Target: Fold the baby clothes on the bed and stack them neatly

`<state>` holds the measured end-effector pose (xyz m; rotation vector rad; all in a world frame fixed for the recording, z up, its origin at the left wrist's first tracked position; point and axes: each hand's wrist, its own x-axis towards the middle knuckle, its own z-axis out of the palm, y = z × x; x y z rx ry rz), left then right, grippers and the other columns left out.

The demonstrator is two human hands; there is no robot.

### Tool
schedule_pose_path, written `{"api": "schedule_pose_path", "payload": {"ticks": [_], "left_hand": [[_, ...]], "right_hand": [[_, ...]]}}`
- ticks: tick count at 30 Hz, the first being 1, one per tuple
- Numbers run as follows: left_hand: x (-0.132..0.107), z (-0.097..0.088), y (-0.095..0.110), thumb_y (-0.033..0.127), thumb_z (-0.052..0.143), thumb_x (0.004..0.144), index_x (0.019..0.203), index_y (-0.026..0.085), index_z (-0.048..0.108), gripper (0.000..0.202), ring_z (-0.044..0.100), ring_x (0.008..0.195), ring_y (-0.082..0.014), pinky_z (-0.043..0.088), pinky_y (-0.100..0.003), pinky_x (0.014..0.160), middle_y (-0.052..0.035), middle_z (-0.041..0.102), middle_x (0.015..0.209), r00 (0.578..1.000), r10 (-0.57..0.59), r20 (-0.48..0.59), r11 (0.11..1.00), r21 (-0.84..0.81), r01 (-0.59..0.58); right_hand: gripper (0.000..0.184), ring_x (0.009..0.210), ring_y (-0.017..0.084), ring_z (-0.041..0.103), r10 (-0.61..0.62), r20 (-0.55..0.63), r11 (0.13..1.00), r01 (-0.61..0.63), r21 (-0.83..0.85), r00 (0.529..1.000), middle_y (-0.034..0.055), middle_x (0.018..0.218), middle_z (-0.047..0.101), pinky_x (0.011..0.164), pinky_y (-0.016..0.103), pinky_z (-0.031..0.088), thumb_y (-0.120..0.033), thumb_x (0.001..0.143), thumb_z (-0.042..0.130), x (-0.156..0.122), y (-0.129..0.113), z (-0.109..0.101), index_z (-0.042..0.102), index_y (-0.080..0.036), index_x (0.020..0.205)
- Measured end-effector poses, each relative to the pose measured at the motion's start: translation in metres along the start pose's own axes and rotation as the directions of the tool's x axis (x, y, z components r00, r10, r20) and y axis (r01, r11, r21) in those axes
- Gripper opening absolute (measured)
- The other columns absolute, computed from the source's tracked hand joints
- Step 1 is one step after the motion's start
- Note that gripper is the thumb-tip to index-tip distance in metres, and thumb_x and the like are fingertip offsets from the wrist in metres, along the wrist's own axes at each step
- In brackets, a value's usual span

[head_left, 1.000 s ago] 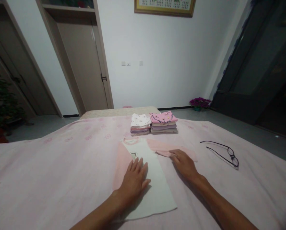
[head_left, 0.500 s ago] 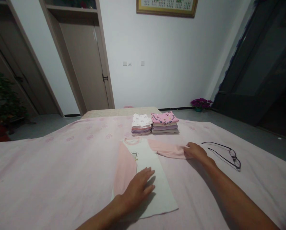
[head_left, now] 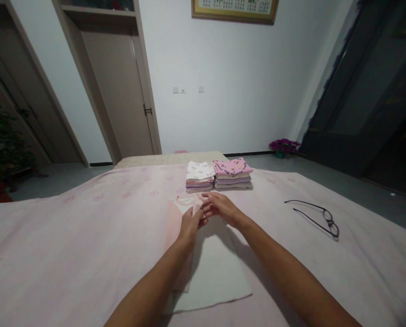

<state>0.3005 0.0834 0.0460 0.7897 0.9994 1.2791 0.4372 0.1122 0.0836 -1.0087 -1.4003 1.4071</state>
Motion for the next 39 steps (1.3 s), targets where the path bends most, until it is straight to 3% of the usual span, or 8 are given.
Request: {"api": "schedule_pose_path", "payload": {"ticks": [3, 6, 11, 15, 25, 32, 35, 39], "left_hand": [[0.014, -0.019, 0.010, 0.019, 0.066, 0.086, 0.103, 0.014, 0.062, 0.018, 0.069, 0.065, -0.0110, 0.055, -0.018, 0.056, -0.0069, 0.071, 0.088, 0.996, -0.033, -0.088, 0.997, -0.067, 0.027], [0.027, -0.038, 0.024, 0.016, 0.062, 0.090, 0.103, 0.015, 0.059, 0.014, 0.071, 0.067, -0.0112, 0.055, -0.016, 0.054, -0.0051, 0.070, 0.089, 0.990, -0.016, -0.139, 0.993, -0.121, -0.001], [0.043, -0.062, 0.045, 0.014, 0.059, 0.091, 0.098, 0.014, 0.057, 0.007, 0.072, 0.068, -0.0127, 0.057, -0.018, 0.056, -0.0046, 0.068, 0.088, 0.983, 0.005, -0.184, 0.987, -0.157, -0.034], [0.051, -0.078, 0.054, 0.013, 0.058, 0.092, 0.093, 0.015, 0.056, 0.003, 0.073, 0.070, -0.0144, 0.057, -0.019, 0.057, -0.0033, 0.066, 0.085, 0.980, 0.001, -0.197, 0.988, -0.154, -0.032], [0.065, -0.094, 0.084, 0.021, 0.063, 0.091, 0.104, 0.015, 0.058, 0.015, 0.073, 0.070, -0.0137, 0.057, -0.019, 0.057, -0.0052, 0.068, 0.093, 0.977, 0.052, -0.206, 0.996, -0.065, -0.066], [0.062, -0.100, 0.079, 0.020, 0.061, 0.089, 0.100, 0.014, 0.058, 0.013, 0.070, 0.067, -0.0131, 0.056, -0.021, 0.056, -0.0046, 0.066, 0.086, 0.972, 0.082, -0.222, 0.995, 0.078, -0.066], [0.057, -0.100, 0.077, 0.023, 0.061, 0.086, 0.096, 0.014, 0.060, 0.014, 0.063, 0.059, -0.0101, 0.054, -0.020, 0.055, -0.0018, 0.063, 0.076, 0.963, 0.137, -0.231, 0.979, 0.181, -0.096], [0.047, -0.098, 0.080, 0.025, 0.066, 0.077, 0.091, 0.014, 0.065, 0.018, 0.057, 0.059, -0.0100, 0.049, -0.019, 0.055, -0.0005, 0.062, 0.073, 0.948, 0.262, -0.180, 0.924, 0.332, -0.192]], "right_hand": [[0.039, 0.080, 0.018, 0.068, -0.002, -0.234, 0.995, -0.022, -0.102, 0.972, 0.0114, 0.103, 0.069, 0.072, 0.034, 0.057, -0.044, 0.090, 0.052, 0.000, 0.021, -0.031, 0.060, -0.016, 0.116], [0.035, 0.095, 0.021, 0.068, -0.158, -0.322, 0.868, -0.024, -0.497, 0.933, 0.0103, 0.111, 0.071, 0.084, 0.039, 0.056, -0.033, 0.090, 0.049, -0.006, 0.048, -0.064, 0.063, -0.019, 0.118], [0.041, 0.122, 0.024, 0.059, -0.353, -0.042, 0.400, 0.110, -0.910, 0.935, 0.0112, 0.130, 0.065, 0.109, 0.044, 0.043, -0.025, 0.093, 0.044, -0.028, 0.088, -0.085, 0.063, -0.018, 0.128], [0.044, 0.133, 0.024, 0.051, -0.340, 0.140, 0.247, 0.231, -0.941, 0.930, 0.0093, 0.139, 0.060, 0.114, 0.047, 0.038, -0.026, 0.095, 0.045, -0.043, 0.101, -0.077, 0.057, -0.021, 0.137], [0.051, 0.145, 0.024, 0.033, -0.253, 0.254, 0.226, 0.312, -0.923, 0.934, 0.0112, 0.154, 0.041, 0.121, 0.050, 0.025, -0.031, 0.100, 0.038, -0.055, 0.090, -0.030, 0.041, -0.019, 0.150], [0.058, 0.149, 0.025, 0.023, -0.140, 0.297, 0.218, 0.322, -0.921, 0.944, 0.0112, 0.160, 0.030, 0.122, 0.051, 0.016, -0.039, 0.099, 0.042, -0.064, 0.091, 0.012, 0.034, -0.018, 0.153], [0.057, 0.149, 0.026, 0.024, -0.119, 0.254, 0.232, 0.275, -0.933, 0.960, 0.0125, 0.159, 0.031, 0.121, 0.053, 0.016, -0.041, 0.099, 0.043, -0.068, 0.090, 0.019, 0.039, -0.019, 0.151], [0.044, 0.140, 0.024, 0.042, -0.188, 0.258, 0.281, 0.304, -0.910, 0.948, 0.0091, 0.147, 0.051, 0.119, 0.052, 0.023, -0.037, 0.100, 0.039, -0.058, 0.087, 0.010, 0.055, -0.024, 0.139]]}}
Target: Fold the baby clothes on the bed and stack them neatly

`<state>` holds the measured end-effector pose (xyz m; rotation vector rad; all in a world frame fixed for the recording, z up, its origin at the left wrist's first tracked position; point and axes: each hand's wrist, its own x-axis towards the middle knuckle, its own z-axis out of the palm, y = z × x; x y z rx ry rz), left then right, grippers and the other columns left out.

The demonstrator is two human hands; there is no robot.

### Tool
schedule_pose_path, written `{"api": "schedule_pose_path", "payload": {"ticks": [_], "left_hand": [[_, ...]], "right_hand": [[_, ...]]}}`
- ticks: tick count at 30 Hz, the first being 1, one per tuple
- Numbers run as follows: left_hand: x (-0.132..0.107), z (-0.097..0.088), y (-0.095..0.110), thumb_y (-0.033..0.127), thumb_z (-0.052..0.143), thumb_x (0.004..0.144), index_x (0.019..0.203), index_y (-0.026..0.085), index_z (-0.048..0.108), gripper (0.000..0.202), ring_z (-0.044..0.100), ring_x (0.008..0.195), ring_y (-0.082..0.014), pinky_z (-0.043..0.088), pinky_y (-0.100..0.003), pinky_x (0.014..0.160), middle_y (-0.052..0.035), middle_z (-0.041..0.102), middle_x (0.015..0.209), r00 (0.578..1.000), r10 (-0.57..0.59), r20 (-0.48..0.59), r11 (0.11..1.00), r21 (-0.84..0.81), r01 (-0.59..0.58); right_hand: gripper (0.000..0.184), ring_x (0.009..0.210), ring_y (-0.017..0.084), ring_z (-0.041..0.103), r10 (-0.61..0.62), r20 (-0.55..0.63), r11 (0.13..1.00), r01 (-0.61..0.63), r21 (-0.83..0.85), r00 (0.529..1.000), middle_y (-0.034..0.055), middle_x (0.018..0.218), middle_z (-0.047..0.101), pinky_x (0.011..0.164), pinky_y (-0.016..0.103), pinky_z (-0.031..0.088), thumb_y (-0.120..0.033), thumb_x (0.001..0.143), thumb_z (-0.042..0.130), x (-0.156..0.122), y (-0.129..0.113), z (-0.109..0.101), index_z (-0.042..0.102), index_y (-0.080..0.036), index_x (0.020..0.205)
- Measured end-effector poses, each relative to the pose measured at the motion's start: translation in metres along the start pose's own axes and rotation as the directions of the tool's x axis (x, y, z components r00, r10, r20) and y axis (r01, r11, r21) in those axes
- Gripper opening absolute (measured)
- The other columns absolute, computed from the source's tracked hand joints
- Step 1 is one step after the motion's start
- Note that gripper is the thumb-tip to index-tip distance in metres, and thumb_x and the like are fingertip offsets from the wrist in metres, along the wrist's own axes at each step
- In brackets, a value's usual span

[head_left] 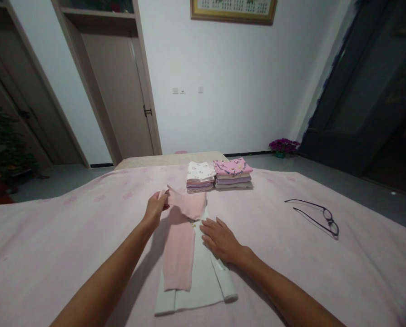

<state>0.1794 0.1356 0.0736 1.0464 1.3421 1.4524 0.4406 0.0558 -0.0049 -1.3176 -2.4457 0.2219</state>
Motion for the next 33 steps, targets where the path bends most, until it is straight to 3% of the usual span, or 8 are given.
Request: {"api": "schedule_pose_path", "payload": {"ticks": [4, 9, 13, 17, 23, 25, 28, 33], "left_hand": [[-0.021, 0.002, 0.005, 0.020, 0.070, 0.069, 0.101, 0.018, 0.069, 0.032, 0.060, 0.070, -0.0147, 0.045, -0.020, 0.060, -0.0017, 0.069, 0.084, 0.983, 0.166, 0.082, 0.972, 0.156, -0.177], [-0.059, 0.011, 0.003, 0.025, 0.058, 0.083, 0.105, 0.024, 0.068, 0.025, 0.065, 0.083, -0.0193, 0.044, -0.025, 0.072, -0.0014, 0.072, 0.094, 0.895, 0.320, 0.311, 0.730, 0.522, -0.442], [-0.088, 0.020, -0.005, 0.026, 0.051, 0.088, 0.106, 0.022, 0.065, 0.022, 0.064, 0.093, -0.0206, 0.046, -0.028, 0.081, -0.0045, 0.070, 0.103, 0.843, 0.306, 0.442, 0.603, 0.595, -0.531], [-0.113, 0.028, -0.020, 0.027, 0.047, 0.093, 0.101, 0.022, 0.066, 0.021, 0.062, 0.091, -0.0201, 0.046, -0.029, 0.082, -0.0052, 0.067, 0.096, 0.736, 0.215, 0.642, 0.438, 0.610, -0.661], [-0.131, 0.035, -0.040, 0.037, 0.054, 0.093, 0.098, 0.021, 0.067, 0.022, 0.059, 0.094, -0.0240, 0.044, -0.033, 0.082, -0.0086, 0.066, 0.100, 0.599, 0.015, 0.800, 0.204, 0.584, -0.785], [-0.131, 0.035, -0.040, 0.039, 0.051, 0.095, 0.097, 0.020, 0.068, 0.025, 0.059, 0.093, -0.0236, 0.043, -0.032, 0.081, -0.0084, 0.067, 0.100, 0.617, 0.018, 0.787, 0.239, 0.596, -0.767], [-0.125, 0.034, -0.035, 0.047, 0.041, 0.098, 0.090, 0.020, 0.067, 0.038, 0.060, 0.084, -0.0208, 0.042, -0.029, 0.074, -0.0065, 0.068, 0.091, 0.710, 0.044, 0.703, 0.444, 0.622, -0.645], [-0.106, 0.029, -0.034, 0.051, 0.036, 0.097, 0.085, 0.018, 0.063, 0.045, 0.057, 0.064, -0.0174, 0.039, -0.028, 0.062, -0.0033, 0.064, 0.072, 0.860, 0.089, 0.503, 0.738, 0.546, -0.396]], "right_hand": [[0.043, 0.129, 0.024, 0.054, 0.106, -0.156, 0.991, -0.092, 0.093, 0.982, 0.0099, 0.138, 0.061, 0.112, 0.045, 0.038, -0.034, 0.100, 0.036, 0.026, 0.031, -0.004, 0.060, -0.023, 0.134], [0.048, 0.133, 0.023, 0.049, 0.100, -0.124, 0.994, -0.093, 0.061, 0.987, 0.0114, 0.144, 0.054, 0.113, 0.042, 0.036, -0.029, 0.099, 0.033, 0.069, 0.057, -0.010, 0.053, -0.017, 0.140], [0.045, 0.130, 0.025, 0.050, 0.078, -0.013, 0.997, -0.078, -0.015, 0.997, 0.0097, 0.142, 0.057, 0.110, 0.041, 0.037, -0.026, 0.096, 0.039, 0.089, 0.055, -0.013, 0.057, -0.020, 0.137], [0.043, 0.124, 0.028, 0.054, 0.071, 0.025, 0.997, -0.071, -0.009, 0.997, 0.0071, 0.139, 0.059, 0.104, 0.039, 0.040, -0.030, 0.090, 0.053, 0.098, 0.049, -0.015, 0.062, -0.027, 0.132], [0.036, 0.121, 0.023, 0.055, 0.170, -0.027, 0.984, -0.168, 0.066, 0.985, 0.0051, 0.134, 0.062, 0.102, 0.031, 0.039, -0.027, 0.090, 0.052, 0.090, 0.047, -0.017, 0.067, -0.026, 0.122], [0.036, 0.116, 0.020, 0.057, 0.274, -0.089, 0.959, -0.265, 0.101, 0.957, 0.0083, 0.126, 0.065, 0.098, 0.028, 0.041, -0.018, 0.089, 0.047, 0.078, 0.046, -0.020, 0.068, -0.020, 0.118], [0.035, 0.105, 0.018, 0.061, 0.374, -0.134, 0.926, -0.361, 0.108, 0.918, 0.0099, 0.113, 0.069, 0.090, 0.027, 0.042, -0.013, 0.087, 0.043, 0.053, 0.040, -0.031, 0.068, -0.016, 0.112], [0.021, 0.079, 0.018, 0.065, 0.380, 0.070, 0.920, -0.384, 0.070, 0.922, 0.0037, 0.088, 0.073, 0.068, 0.026, 0.040, -0.026, 0.084, 0.053, 0.006, -0.004, -0.057, 0.070, -0.021, 0.095]]}}
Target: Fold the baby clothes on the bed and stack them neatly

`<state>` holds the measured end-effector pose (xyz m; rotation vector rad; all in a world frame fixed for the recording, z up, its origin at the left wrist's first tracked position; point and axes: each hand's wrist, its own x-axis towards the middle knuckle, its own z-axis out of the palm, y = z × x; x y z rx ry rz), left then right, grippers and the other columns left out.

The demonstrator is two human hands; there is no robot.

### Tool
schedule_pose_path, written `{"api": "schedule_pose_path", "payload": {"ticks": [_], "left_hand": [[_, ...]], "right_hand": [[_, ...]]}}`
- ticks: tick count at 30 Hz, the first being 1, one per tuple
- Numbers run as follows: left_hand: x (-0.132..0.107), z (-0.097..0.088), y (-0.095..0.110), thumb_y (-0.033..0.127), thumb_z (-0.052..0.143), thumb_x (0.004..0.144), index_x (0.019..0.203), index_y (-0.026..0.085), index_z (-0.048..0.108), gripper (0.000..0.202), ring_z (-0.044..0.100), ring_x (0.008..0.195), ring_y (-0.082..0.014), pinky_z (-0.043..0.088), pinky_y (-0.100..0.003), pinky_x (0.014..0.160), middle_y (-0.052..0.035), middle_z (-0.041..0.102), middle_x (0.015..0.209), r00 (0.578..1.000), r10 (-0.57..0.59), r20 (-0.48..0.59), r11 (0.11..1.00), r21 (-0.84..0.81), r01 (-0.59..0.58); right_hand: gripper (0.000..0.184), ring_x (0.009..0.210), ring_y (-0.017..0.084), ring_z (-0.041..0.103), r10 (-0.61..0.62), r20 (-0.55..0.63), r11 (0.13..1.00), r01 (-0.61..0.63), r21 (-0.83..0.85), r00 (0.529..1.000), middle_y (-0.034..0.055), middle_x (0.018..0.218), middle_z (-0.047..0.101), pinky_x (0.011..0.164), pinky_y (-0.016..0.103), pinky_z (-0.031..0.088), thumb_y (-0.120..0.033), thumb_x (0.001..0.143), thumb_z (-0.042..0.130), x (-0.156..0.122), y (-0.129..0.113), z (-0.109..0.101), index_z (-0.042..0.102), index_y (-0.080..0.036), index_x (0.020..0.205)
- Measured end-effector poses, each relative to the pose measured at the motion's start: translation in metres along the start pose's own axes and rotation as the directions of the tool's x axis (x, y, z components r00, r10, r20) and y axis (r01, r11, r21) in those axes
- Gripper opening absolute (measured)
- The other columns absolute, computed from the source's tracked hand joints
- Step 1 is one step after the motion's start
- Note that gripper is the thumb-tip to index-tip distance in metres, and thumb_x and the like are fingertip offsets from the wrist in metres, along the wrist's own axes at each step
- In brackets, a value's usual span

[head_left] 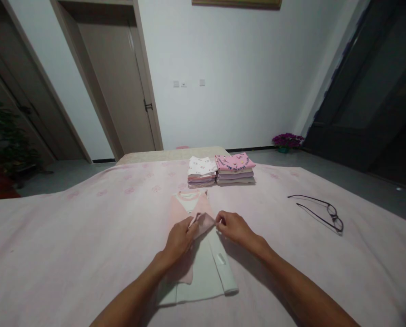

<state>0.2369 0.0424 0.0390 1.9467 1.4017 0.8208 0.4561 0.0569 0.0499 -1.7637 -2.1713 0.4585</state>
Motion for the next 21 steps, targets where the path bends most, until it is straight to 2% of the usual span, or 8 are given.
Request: {"api": "schedule_pose_path", "payload": {"ticks": [2, 5, 9, 11, 14, 18, 21], "left_hand": [[0.005, -0.001, -0.004, 0.050, 0.038, 0.096, 0.086, 0.017, 0.063, 0.042, 0.056, 0.061, -0.0166, 0.038, -0.028, 0.059, -0.0025, 0.063, 0.069, 0.999, 0.002, -0.044, 0.997, -0.070, -0.006], [0.010, -0.001, -0.005, 0.044, 0.043, 0.095, 0.083, 0.016, 0.062, 0.036, 0.055, 0.061, -0.0161, 0.039, -0.027, 0.058, -0.0014, 0.062, 0.067, 0.998, 0.011, -0.063, 0.995, -0.094, -0.017], [0.010, -0.001, 0.001, 0.041, 0.046, 0.093, 0.084, 0.017, 0.065, 0.032, 0.058, 0.068, -0.0167, 0.041, -0.026, 0.064, -0.0011, 0.065, 0.074, 0.998, 0.041, -0.045, 0.996, -0.076, -0.044], [0.007, -0.003, 0.006, 0.042, 0.046, 0.094, 0.090, 0.017, 0.067, 0.033, 0.060, 0.074, -0.0178, 0.043, -0.026, 0.068, -0.0019, 0.068, 0.081, 0.997, 0.075, -0.033, 0.994, -0.075, -0.077], [0.002, -0.007, 0.013, 0.042, 0.046, 0.095, 0.098, 0.018, 0.069, 0.033, 0.062, 0.082, -0.0194, 0.045, -0.028, 0.075, -0.0033, 0.071, 0.090, 0.991, 0.130, -0.021, 0.990, -0.060, -0.131], [-0.005, -0.010, 0.019, 0.039, 0.046, 0.097, 0.098, 0.020, 0.069, 0.030, 0.063, 0.089, -0.0192, 0.045, -0.027, 0.080, -0.0040, 0.071, 0.095, 0.978, 0.207, 0.007, 0.978, 0.030, -0.207], [-0.012, -0.005, 0.019, 0.034, 0.050, 0.096, 0.101, 0.020, 0.068, 0.023, 0.063, 0.091, -0.0188, 0.045, -0.027, 0.080, -0.0046, 0.070, 0.098, 0.959, 0.267, 0.098, 0.945, 0.166, -0.280]], "right_hand": [[0.018, 0.078, 0.021, 0.066, -0.022, 0.099, 0.997, 0.030, -0.074, 0.995, 0.0056, 0.087, 0.074, 0.066, 0.028, 0.039, -0.032, 0.081, 0.057, -0.023, -0.017, -0.001, 0.070, -0.021, 0.088], [0.027, 0.081, 0.028, 0.069, -0.068, 0.175, 0.975, 0.103, -0.199, 0.982, 0.0115, 0.090, 0.074, 0.067, 0.032, 0.041, -0.039, 0.078, 0.061, -0.047, -0.038, 0.008, 0.070, -0.018, 0.092], [0.033, 0.084, 0.033, 0.070, -0.081, 0.180, 0.933, 0.138, -0.331, 0.980, 0.0182, 0.094, 0.074, 0.069, 0.035, 0.044, -0.026, 0.077, 0.057, -0.053, -0.048, 0.022, 0.067, -0.012, 0.105], [0.032, 0.084, 0.031, 0.070, -0.058, 0.190, 0.930, 0.122, -0.346, 0.980, 0.0182, 0.094, 0.074, 0.068, 0.034, 0.044, -0.019, 0.074, 0.056, -0.049, -0.047, 0.023, 0.068, -0.012, 0.103], [0.025, 0.081, 0.027, 0.070, -0.026, 0.200, 0.957, 0.082, -0.277, 0.979, 0.0149, 0.089, 0.075, 0.064, 0.030, 0.041, -0.018, 0.072, 0.056, -0.041, -0.044, 0.017, 0.070, -0.016, 0.093], [0.022, 0.075, 0.022, 0.068, -0.031, 0.164, 0.994, 0.048, -0.101, 0.986, 0.0102, 0.087, 0.075, 0.060, 0.027, 0.037, -0.021, 0.079, 0.050, -0.037, -0.043, 0.017, 0.070, -0.018, 0.088], [0.024, 0.079, 0.021, 0.067, -0.114, 0.207, 0.993, 0.114, 0.012, 0.972, 0.0102, 0.090, 0.075, 0.065, 0.027, 0.040, -0.022, 0.080, 0.048, -0.043, -0.041, 0.020, 0.071, -0.017, 0.086]]}}
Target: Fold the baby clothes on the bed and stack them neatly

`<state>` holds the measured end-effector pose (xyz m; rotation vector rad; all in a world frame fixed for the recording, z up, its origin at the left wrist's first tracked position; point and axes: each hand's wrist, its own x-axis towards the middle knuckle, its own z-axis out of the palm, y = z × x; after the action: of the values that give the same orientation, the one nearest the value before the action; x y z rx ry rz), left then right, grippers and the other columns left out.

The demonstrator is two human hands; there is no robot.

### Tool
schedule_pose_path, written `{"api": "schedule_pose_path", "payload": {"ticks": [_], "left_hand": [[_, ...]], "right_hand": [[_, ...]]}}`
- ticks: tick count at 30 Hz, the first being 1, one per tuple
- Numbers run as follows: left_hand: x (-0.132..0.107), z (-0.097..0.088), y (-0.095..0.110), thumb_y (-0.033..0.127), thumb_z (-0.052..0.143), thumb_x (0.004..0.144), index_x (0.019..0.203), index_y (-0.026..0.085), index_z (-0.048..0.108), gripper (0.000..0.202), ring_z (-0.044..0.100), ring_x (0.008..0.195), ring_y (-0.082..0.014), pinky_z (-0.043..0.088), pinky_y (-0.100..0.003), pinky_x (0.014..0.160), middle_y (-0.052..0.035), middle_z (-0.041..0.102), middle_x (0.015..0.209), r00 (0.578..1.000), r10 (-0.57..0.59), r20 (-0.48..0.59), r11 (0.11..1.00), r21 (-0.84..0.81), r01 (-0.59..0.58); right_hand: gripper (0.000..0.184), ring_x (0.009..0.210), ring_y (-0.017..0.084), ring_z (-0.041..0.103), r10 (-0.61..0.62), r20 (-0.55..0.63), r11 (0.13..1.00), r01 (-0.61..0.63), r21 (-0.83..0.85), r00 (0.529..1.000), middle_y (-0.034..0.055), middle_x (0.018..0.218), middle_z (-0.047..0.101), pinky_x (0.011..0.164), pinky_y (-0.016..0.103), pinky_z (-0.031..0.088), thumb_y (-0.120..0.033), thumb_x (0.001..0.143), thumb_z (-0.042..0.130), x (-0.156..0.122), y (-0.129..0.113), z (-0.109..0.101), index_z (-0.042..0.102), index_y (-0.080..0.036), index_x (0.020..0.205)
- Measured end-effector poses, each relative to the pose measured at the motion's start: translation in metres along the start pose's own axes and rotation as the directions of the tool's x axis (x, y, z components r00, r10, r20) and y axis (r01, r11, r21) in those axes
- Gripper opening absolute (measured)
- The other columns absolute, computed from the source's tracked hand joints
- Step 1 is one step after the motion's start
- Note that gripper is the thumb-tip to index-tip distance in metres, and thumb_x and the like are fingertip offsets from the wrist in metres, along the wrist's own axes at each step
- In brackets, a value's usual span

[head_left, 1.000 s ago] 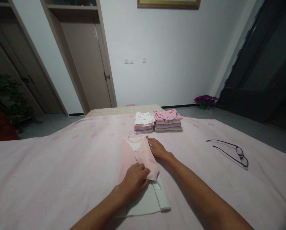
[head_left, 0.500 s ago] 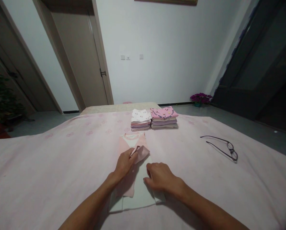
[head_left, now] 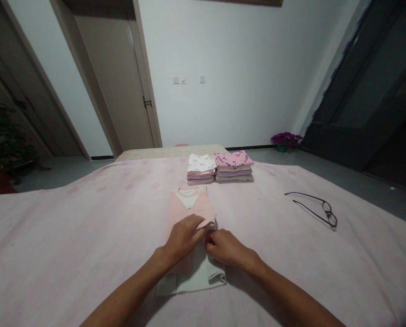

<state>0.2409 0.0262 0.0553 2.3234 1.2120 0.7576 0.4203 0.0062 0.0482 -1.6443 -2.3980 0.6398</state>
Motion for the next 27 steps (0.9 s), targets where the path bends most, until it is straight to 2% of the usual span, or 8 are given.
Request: {"api": "schedule_pose_path", "payload": {"ticks": [4, 8, 10, 13, 16, 19, 23, 27], "left_hand": [[-0.014, 0.014, -0.001, 0.031, 0.052, 0.094, 0.102, 0.022, 0.067, 0.019, 0.063, 0.087, -0.0194, 0.045, -0.028, 0.077, -0.0040, 0.068, 0.093, 0.975, 0.102, 0.197, 0.971, 0.191, -0.140], [-0.026, 0.024, -0.007, 0.023, 0.052, 0.093, 0.106, 0.024, 0.065, 0.018, 0.061, 0.088, -0.0203, 0.044, -0.029, 0.076, -0.0041, 0.067, 0.094, 0.958, 0.120, 0.262, 0.938, 0.287, -0.196], [-0.029, 0.024, -0.009, 0.017, 0.052, 0.090, 0.111, 0.025, 0.063, 0.025, 0.060, 0.090, -0.0204, 0.044, -0.030, 0.078, -0.0042, 0.066, 0.098, 0.963, 0.116, 0.243, 0.938, 0.293, -0.187], [-0.030, 0.020, -0.008, 0.010, 0.054, 0.085, 0.115, 0.026, 0.061, 0.034, 0.057, 0.092, -0.0206, 0.043, -0.031, 0.079, -0.0041, 0.063, 0.101, 0.972, 0.112, 0.204, 0.940, 0.295, -0.170], [-0.030, 0.016, -0.003, 0.007, 0.055, 0.081, 0.110, 0.027, 0.061, 0.035, 0.054, 0.091, -0.0206, 0.042, -0.031, 0.078, -0.0038, 0.060, 0.100, 0.972, 0.130, 0.197, 0.930, 0.315, -0.188], [-0.031, 0.015, 0.000, 0.007, 0.056, 0.081, 0.101, 0.025, 0.062, 0.027, 0.053, 0.089, -0.0208, 0.041, -0.031, 0.076, -0.0043, 0.059, 0.097, 0.970, 0.117, 0.212, 0.920, 0.344, -0.187], [-0.034, 0.015, -0.003, 0.009, 0.056, 0.082, 0.099, 0.024, 0.062, 0.023, 0.053, 0.087, -0.0206, 0.040, -0.031, 0.074, -0.0050, 0.058, 0.097, 0.977, 0.068, 0.201, 0.933, 0.335, -0.133], [-0.037, 0.012, -0.006, 0.005, 0.055, 0.080, 0.103, 0.024, 0.060, 0.031, 0.052, 0.087, -0.0197, 0.039, -0.030, 0.075, -0.0047, 0.057, 0.098, 0.986, 0.060, 0.158, 0.940, 0.324, -0.109]], "right_hand": [[0.024, 0.077, 0.016, 0.064, -0.165, 0.168, 0.952, 0.112, 0.286, 0.972, 0.0051, 0.088, 0.074, 0.069, 0.024, 0.043, -0.018, 0.076, 0.049, -0.014, 0.015, -0.012, 0.072, -0.017, 0.083], [0.022, 0.060, 0.013, 0.057, -0.107, 0.341, 0.827, -0.106, 0.551, 0.934, 0.0031, 0.070, 0.067, 0.056, 0.022, 0.042, -0.023, 0.075, 0.050, -0.016, 0.049, -0.034, 0.070, -0.014, 0.079], [0.022, 0.059, 0.013, 0.056, 0.022, 0.230, 0.791, -0.158, 0.591, 0.973, 0.0039, 0.070, 0.067, 0.053, 0.023, 0.041, -0.028, 0.076, 0.052, -0.006, 0.067, -0.037, 0.068, -0.014, 0.081], [0.028, 0.067, 0.015, 0.060, 0.114, -0.028, 0.782, -0.072, 0.619, 0.993, 0.0063, 0.081, 0.069, 0.058, 0.025, 0.045, -0.036, 0.080, 0.054, 0.017, 0.085, -0.032, 0.068, -0.015, 0.092], [0.034, 0.094, 0.021, 0.065, 0.035, -0.246, 0.846, 0.102, 0.523, 0.969, 0.0094, 0.106, 0.070, 0.082, 0.033, 0.051, -0.039, 0.084, 0.053, 0.045, 0.092, -0.025, 0.068, -0.018, 0.107], [0.042, 0.123, 0.024, 0.055, -0.053, -0.347, 0.937, 0.167, 0.308, 0.936, 0.0103, 0.135, 0.061, 0.105, 0.041, 0.042, -0.036, 0.090, 0.047, 0.073, 0.094, -0.019, 0.062, -0.022, 0.128], [0.054, 0.146, 0.022, 0.030, -0.164, -0.247, 0.985, 0.171, 0.006, 0.955, 0.0123, 0.158, 0.035, 0.120, 0.042, 0.024, -0.031, 0.096, 0.037, 0.106, 0.095, -0.012, 0.045, -0.014, 0.147], [0.059, 0.150, 0.023, 0.021, -0.199, -0.127, 0.975, 0.184, -0.125, 0.972, 0.0157, 0.161, 0.026, 0.123, 0.040, 0.018, -0.035, 0.100, 0.034, 0.132, 0.095, -0.006, 0.037, -0.006, 0.151]]}}
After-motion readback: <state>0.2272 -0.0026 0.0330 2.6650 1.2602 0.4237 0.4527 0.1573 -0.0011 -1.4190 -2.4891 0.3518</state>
